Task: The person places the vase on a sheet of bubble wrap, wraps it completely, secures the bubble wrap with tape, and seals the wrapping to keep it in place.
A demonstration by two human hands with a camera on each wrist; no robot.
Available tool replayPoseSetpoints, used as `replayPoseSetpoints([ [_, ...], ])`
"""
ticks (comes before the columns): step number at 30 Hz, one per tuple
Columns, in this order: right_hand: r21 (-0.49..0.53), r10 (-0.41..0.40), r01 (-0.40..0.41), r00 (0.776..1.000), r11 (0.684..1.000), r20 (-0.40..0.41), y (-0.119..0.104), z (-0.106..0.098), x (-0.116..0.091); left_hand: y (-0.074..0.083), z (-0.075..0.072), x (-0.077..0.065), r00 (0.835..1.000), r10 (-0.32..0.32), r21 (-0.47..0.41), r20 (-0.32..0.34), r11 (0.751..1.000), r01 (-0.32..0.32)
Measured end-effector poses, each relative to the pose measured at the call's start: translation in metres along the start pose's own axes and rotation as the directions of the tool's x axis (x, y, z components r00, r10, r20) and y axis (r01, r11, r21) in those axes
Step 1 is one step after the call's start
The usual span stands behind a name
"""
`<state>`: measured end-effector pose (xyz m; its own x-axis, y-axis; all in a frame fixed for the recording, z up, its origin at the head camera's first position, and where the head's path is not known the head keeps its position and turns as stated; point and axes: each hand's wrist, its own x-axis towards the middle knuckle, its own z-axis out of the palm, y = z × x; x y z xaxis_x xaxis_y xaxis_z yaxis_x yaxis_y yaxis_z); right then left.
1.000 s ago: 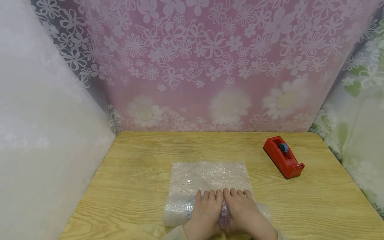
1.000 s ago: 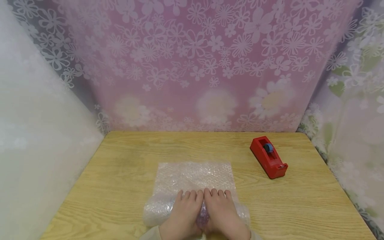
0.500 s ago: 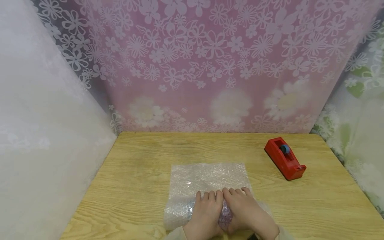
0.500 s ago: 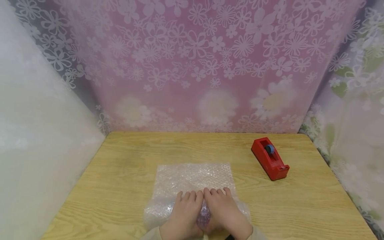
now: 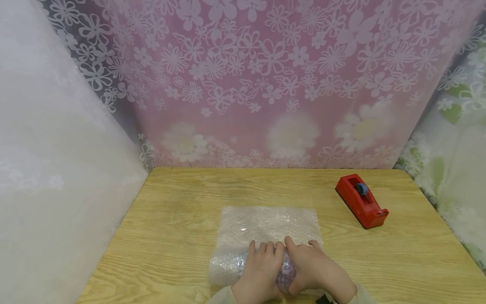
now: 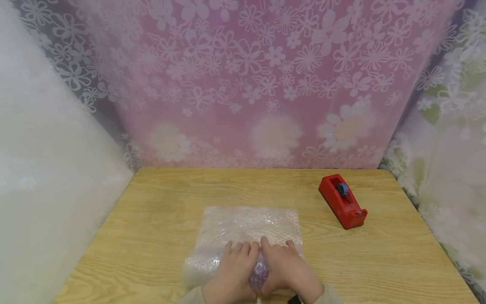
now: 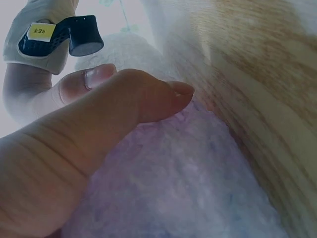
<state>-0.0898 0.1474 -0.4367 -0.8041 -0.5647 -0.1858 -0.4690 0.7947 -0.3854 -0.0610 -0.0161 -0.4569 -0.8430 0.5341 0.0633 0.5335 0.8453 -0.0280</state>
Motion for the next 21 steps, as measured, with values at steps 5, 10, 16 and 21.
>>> replayPoseSetpoints([
  [5, -0.002, 0.013, -0.013, 1.0, 1.0, -0.021, -0.0028, -0.0001, -0.0023, 0.0002, -0.0003, 0.0003, 0.999, 0.017, 0.023, -0.029, 1.0, -0.016],
  [10, 0.016, 0.019, -0.019, 1.0, 1.0, -0.005, -0.0038, -0.0033, -0.0018, 0.0013, -0.001, 0.0003, 0.999, 0.012, 0.035, -0.044, 0.999, -0.011],
  [16, -0.001, 0.021, -0.021, 1.0, 1.0, 0.016, -0.003, -0.0052, -0.0006, 0.0022, -0.0015, 0.0009, 0.999, -0.001, 0.03, -0.04, 1.0, 0.003],
  [21, -0.012, 0.0, 0.0, 1.0, 1.0, 0.023, -0.0012, -0.0063, 0.0005, 0.0013, 0.0001, 0.003, 1.0, -0.017, 0.008, -0.022, 1.0, 0.017],
])
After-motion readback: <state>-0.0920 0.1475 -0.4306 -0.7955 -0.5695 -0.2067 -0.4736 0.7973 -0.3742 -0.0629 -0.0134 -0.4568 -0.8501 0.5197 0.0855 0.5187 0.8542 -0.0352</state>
